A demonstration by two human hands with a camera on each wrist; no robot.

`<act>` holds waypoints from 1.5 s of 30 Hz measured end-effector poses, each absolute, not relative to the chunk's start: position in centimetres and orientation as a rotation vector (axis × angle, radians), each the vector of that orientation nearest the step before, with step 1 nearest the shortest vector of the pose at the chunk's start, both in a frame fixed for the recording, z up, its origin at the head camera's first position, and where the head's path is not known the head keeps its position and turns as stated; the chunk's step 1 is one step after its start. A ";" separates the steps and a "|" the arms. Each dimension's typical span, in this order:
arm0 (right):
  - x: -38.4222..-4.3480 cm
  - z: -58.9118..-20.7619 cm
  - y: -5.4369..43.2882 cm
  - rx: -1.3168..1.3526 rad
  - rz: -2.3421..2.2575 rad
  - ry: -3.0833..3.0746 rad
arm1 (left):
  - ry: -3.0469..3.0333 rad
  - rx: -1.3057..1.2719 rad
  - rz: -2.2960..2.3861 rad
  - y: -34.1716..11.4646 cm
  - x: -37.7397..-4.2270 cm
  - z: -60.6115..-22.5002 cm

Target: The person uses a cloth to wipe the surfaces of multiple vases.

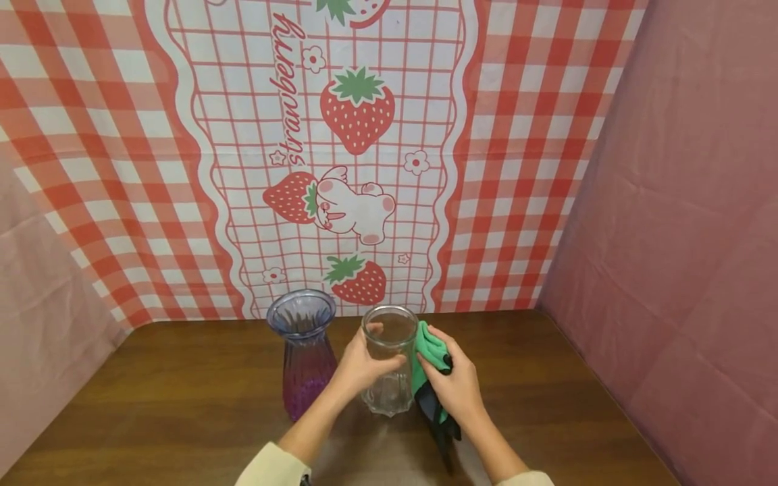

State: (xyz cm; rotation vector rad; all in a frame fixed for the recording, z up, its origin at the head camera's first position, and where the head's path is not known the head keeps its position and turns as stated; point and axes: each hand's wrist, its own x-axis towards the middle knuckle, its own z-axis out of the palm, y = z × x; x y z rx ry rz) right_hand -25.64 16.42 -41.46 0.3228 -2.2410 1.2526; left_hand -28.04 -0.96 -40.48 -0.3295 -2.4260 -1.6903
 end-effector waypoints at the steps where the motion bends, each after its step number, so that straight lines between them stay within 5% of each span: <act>1: -25.5 -41.1 16.2 0.334 1.258 -2.236 | -2.426 -0.335 -1.694 -1.0 -28.0 -40.5; 21: -26.8 -45.0 17.3 0.376 1.178 -2.406 | -2.454 -0.333 -1.723 -1.2 -28.0 -40.6; 39: -24.9 -40.9 15.6 0.431 1.210 -2.200 | -2.442 -0.311 -1.666 -1.0 -27.9 -40.4; 45: -25.9 -42.8 16.4 0.433 1.208 -2.265 | -2.472 -0.315 -1.674 -1.1 -27.9 -40.5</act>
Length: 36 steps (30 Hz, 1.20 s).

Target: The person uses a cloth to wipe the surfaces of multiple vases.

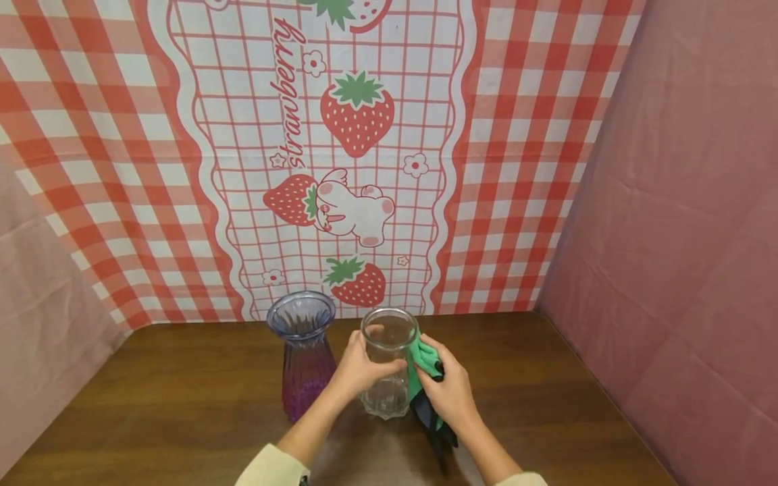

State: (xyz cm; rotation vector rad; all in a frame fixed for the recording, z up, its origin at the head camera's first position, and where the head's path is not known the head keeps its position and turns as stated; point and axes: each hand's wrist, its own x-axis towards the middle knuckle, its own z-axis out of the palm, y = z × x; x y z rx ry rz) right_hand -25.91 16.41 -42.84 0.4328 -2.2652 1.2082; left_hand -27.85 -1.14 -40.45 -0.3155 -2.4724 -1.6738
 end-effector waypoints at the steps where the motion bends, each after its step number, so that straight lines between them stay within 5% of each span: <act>1: -26.2 -43.4 16.6 0.424 1.206 -2.283 | -2.475 -0.314 -1.675 -1.2 -27.8 -40.5; 36: -26.1 -43.7 16.9 0.424 1.178 -2.303 | -2.491 -0.307 -1.674 -0.9 -27.6 -40.7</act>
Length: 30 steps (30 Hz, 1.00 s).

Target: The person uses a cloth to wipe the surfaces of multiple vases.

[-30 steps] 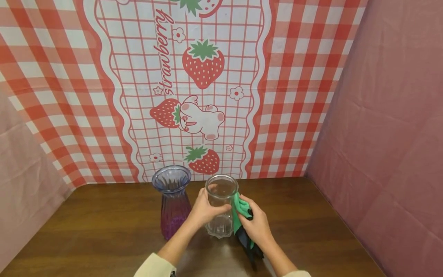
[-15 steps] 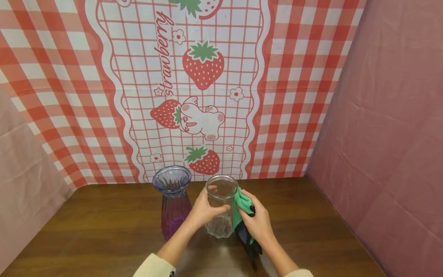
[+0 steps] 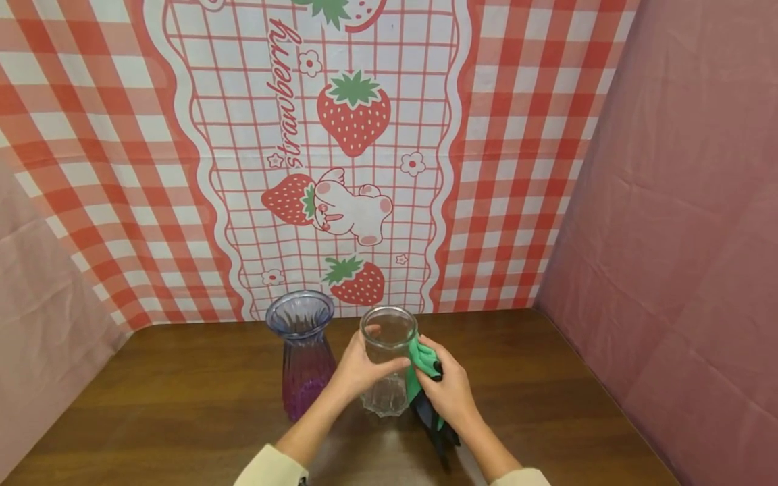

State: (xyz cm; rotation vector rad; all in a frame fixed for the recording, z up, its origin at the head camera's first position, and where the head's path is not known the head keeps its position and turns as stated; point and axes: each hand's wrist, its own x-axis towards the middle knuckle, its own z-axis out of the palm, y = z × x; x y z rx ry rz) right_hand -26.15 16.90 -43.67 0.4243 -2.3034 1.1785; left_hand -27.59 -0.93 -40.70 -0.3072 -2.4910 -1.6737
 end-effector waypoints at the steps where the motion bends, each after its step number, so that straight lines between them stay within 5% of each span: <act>1: -26.1 -43.9 16.9 0.422 1.176 -2.316 | -2.489 -0.300 -1.672 -0.9 -27.6 -40.7; 11: -26.2 -44.6 17.2 0.400 1.176 -2.342 | -2.446 -0.222 -1.548 -0.2 -27.3 -40.6; 30: -24.9 -40.4 15.8 0.344 1.235 -2.241 | -2.415 -0.270 -1.510 -0.5 -27.4 -40.5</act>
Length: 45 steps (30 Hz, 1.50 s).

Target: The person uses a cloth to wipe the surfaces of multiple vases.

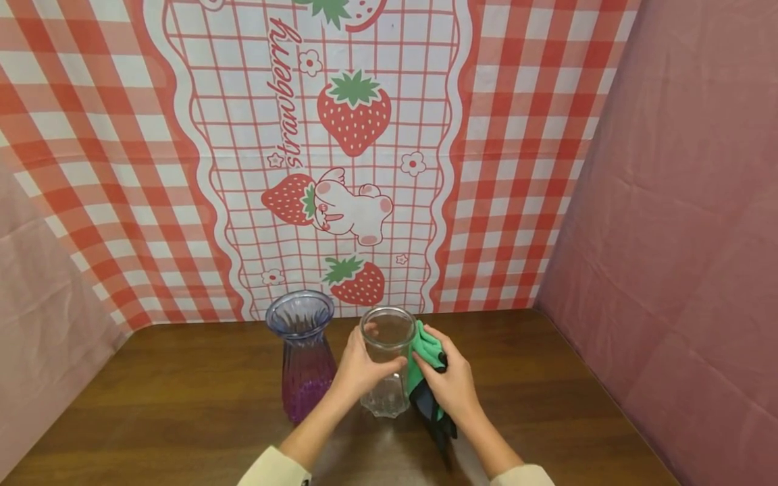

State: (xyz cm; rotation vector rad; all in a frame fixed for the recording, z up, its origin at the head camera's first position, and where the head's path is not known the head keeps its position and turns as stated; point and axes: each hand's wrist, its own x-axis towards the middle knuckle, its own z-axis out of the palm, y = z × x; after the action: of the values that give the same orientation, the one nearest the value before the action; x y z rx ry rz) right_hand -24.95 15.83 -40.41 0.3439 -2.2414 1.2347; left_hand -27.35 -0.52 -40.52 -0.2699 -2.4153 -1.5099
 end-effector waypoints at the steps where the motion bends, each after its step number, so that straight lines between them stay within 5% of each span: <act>1: -25.2 -40.9 16.0 0.349 1.234 -2.244 | -2.418 -0.271 -1.510 -0.5 -27.3 -40.5; 13: -26.3 -44.5 17.2 0.365 1.259 -2.348 | -2.437 -0.286 -1.531 -0.7 -27.2 -40.4; 30: -26.5 -42.4 16.8 0.346 1.294 -2.275 | -2.442 -0.339 -1.603 -1.0 -27.6 -40.6; 45: -26.5 -44.4 17.2 0.306 1.335 -2.357 | -2.473 -0.346 -1.624 -1.4 -27.6 -40.3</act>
State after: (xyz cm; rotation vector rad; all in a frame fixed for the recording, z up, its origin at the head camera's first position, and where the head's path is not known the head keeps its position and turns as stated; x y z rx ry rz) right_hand -26.48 17.18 -44.41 0.3062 -2.3570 1.3355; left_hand -27.55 -1.36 -40.28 -0.3455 -2.4734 -1.6240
